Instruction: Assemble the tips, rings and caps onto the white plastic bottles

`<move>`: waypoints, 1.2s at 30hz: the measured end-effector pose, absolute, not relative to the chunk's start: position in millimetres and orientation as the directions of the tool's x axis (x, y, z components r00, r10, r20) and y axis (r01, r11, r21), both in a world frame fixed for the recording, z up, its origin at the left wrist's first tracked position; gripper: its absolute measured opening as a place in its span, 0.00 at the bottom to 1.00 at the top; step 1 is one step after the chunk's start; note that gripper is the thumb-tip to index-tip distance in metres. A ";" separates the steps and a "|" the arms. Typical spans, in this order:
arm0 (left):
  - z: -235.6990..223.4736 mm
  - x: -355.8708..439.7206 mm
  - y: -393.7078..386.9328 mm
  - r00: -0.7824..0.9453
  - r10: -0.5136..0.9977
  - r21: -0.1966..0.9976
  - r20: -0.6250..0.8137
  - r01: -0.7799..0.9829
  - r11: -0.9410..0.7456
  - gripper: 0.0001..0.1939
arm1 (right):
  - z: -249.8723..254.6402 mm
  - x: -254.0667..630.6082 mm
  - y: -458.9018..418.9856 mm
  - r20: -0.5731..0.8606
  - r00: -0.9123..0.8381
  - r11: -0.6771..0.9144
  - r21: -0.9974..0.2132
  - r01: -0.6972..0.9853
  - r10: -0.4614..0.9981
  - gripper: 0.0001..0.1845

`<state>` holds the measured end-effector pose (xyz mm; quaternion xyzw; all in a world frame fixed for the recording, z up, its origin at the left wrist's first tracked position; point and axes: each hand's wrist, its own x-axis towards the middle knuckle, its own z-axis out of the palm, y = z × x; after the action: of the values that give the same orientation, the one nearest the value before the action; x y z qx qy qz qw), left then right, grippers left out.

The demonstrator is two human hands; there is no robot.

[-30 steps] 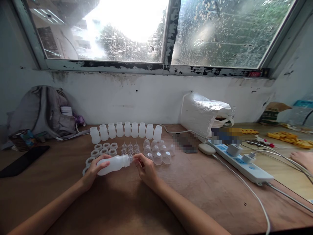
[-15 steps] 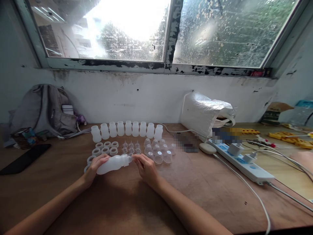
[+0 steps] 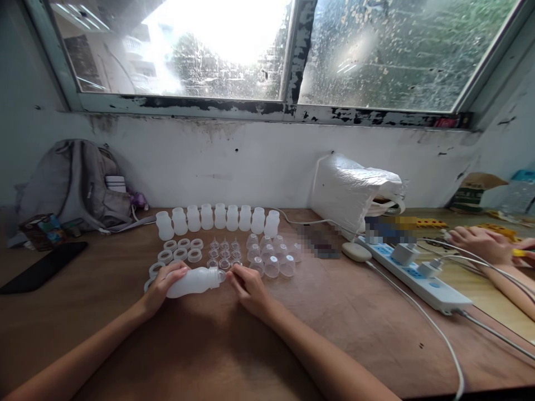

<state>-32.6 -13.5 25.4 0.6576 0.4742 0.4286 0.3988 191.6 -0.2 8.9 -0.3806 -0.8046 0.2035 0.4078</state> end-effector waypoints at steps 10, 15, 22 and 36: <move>26.6 -32.9 -13.6 0.192 0.966 0.918 0.172 0.324 -0.228 0.18 | 16.6 189.2 -3.4 0.390 -0.407 0.533 -0.775 0.339 0.826 0.13; 29.4 -31.3 -20.4 0.206 0.945 0.827 0.254 0.461 -0.323 0.16 | 11.9 187.1 -2.9 0.273 -0.374 0.386 -0.883 0.267 0.886 0.20; 17.5 -37.6 -21.2 0.376 0.745 0.456 0.551 0.612 -0.646 0.18 | 5.0 186.0 3.2 0.084 -0.360 0.120 -0.990 0.079 0.929 0.22; 24.2 -25.1 -17.3 0.207 0.958 0.871 0.199 0.410 -0.270 0.17 | 16.7 180.1 -5.6 0.194 -0.364 0.138 -0.975 -0.176 0.911 0.20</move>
<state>-25.1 -17.3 24.2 0.6938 0.4928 0.3917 0.3498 180.1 -5.6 16.7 -0.3117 -0.5897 0.5779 0.4702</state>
